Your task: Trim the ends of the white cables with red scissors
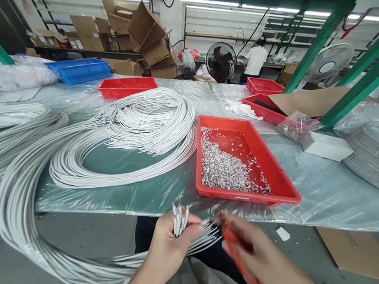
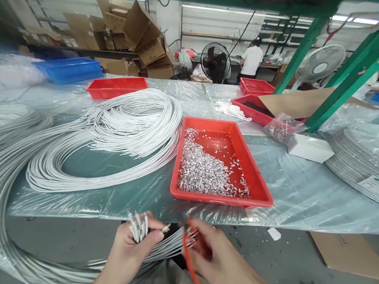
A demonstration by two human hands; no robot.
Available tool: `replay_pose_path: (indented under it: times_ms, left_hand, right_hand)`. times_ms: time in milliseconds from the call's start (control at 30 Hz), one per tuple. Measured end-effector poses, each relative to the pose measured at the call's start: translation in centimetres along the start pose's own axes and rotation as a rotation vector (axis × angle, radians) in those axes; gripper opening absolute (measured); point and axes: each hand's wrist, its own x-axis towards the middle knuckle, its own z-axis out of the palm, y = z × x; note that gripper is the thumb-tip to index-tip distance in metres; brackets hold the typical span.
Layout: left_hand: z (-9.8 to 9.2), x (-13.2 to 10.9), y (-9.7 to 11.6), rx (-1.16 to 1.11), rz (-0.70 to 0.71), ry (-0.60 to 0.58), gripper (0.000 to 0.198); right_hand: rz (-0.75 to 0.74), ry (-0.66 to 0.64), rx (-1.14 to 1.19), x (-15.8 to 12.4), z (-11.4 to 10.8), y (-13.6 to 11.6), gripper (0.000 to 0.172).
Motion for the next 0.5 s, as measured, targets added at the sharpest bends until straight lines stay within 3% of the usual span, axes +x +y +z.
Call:
replay_pose_path:
  times_ms: [67, 133, 233, 333, 433, 500]
  left_hand:
    - [0.0, -0.1, 0.2, 0.032, 0.036, 0.019, 0.01]
    - [0.1, 0.0, 0.4, 0.009, -0.001, 0.069, 0.008]
    - [0.1, 0.2, 0.6, -0.07, -0.106, 0.105, 0.011]
    - [0.3, 0.3, 0.6, -0.084, -0.132, 0.089, 0.014]
    - [0.4, 0.1, 0.4, -0.082, -0.111, 0.074, 0.012]
    - [0.6, -0.1, 0.2, -0.072, -0.088, 0.054, 0.011]
  right_hand:
    - [0.011, 0.158, 0.183, 0.3, -0.3, 0.7, 0.022]
    - [0.04, 0.193, 0.212, 0.0, -0.5, 0.7, 0.028]
    - [0.053, 0.065, 0.155, -1.4, -0.1, -0.1, 0.054]
    - [0.152, -0.077, -0.051, -2.2, 0.2, -1.3, 0.07]
    - [0.254, -0.247, -0.214, -2.0, 0.0, -2.6, 0.073]
    - [0.282, -0.258, -0.276, -1.7, 0.0, -3.3, 0.068]
